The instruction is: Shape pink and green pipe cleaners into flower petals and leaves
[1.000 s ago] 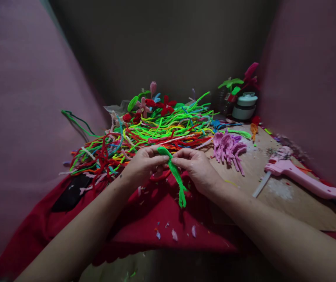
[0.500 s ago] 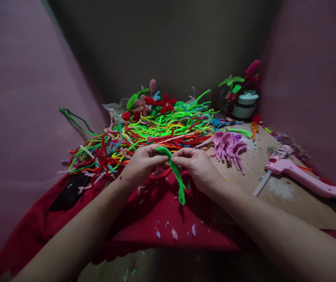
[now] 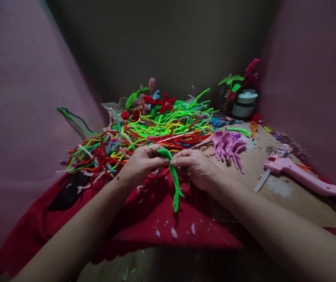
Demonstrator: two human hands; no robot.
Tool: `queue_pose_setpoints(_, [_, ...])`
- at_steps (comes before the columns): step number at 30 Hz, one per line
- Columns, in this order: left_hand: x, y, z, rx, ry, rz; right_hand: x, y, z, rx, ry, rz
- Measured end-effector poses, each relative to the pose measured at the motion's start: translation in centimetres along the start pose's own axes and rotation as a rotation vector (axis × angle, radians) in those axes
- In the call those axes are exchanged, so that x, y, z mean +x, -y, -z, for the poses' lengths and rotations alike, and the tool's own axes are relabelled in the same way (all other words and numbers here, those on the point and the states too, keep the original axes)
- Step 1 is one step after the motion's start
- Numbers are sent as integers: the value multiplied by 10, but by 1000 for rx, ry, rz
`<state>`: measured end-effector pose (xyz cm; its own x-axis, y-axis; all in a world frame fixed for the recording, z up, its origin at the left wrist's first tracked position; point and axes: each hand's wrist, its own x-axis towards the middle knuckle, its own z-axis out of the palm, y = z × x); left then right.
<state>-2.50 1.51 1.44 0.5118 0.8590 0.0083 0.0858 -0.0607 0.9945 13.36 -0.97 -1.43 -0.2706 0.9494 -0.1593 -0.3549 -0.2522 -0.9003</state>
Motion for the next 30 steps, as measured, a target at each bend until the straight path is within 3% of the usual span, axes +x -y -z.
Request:
queue_pose_setpoints(12, [-4, -3, -1, -21, 100, -37, 0, -1, 1, -8, 71, 33])
queue_pose_setpoints(18, [-4, -3, -1, 37, 69, -88, 2, -2, 2, 32, 103, -10])
queue_pose_setpoints(25, [-4, -3, -3, 321, -41, -381, 2, 0, 2, 108, 112, -56])
queue_pose_setpoints(30, [-5, -5, -2, 248, -44, -218, 1, 2, 1, 102, 120, -53])
